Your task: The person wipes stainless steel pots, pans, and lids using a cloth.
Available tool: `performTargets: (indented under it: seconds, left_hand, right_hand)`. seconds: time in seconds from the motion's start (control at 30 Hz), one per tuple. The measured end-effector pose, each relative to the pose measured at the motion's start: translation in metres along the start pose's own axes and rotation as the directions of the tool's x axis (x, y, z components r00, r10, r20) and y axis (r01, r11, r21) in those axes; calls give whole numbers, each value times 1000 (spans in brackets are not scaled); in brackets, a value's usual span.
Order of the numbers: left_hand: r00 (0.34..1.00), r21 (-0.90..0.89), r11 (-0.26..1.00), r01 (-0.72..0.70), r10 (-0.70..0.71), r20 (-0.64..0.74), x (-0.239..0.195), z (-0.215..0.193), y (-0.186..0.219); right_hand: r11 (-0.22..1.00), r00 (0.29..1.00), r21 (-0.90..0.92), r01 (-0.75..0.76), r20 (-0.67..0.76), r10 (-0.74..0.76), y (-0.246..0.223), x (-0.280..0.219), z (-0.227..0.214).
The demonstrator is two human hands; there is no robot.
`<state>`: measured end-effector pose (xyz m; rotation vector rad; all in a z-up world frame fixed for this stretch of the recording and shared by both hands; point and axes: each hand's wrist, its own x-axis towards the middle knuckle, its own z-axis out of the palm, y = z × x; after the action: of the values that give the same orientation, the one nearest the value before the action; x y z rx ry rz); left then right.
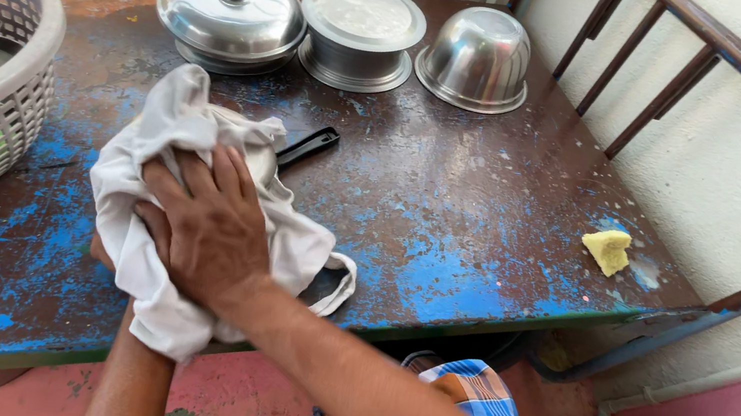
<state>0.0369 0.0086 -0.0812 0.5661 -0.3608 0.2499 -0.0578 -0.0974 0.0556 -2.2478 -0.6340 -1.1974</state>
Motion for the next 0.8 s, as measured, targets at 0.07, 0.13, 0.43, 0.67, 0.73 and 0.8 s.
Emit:
performTargets:
  seconds: [0.07,0.13,0.43,0.67,0.73,0.8]
  left_hand:
    - [996,-111,992,60,-52,74,1,0,1]
    - [988,-207,974,91,-62,145,4,3,-1]
    - [917,612,784,-103,313,-247,7,18,13]
    - [826,396,905,156,100,-554,4,20,24]
    - [861,-63,992,109,-126,-493,9,26,29]
    - [909,-110,978,177,-205,-364,10,40,37]
  right_hand:
    - [999,991,-18,31,133,-28,5,16,12]
    - [999,970,-21,34,240,-28,11,41,26]
    - [946,903,116,-303,353,246,64,78,52]
    - [507,595,453,-733,68,801,113,5,-15]
    - [476,586,617,-627,-28,810,122,11,-35]
    - [556,626,495,-668,-31,779,117,16,-49]
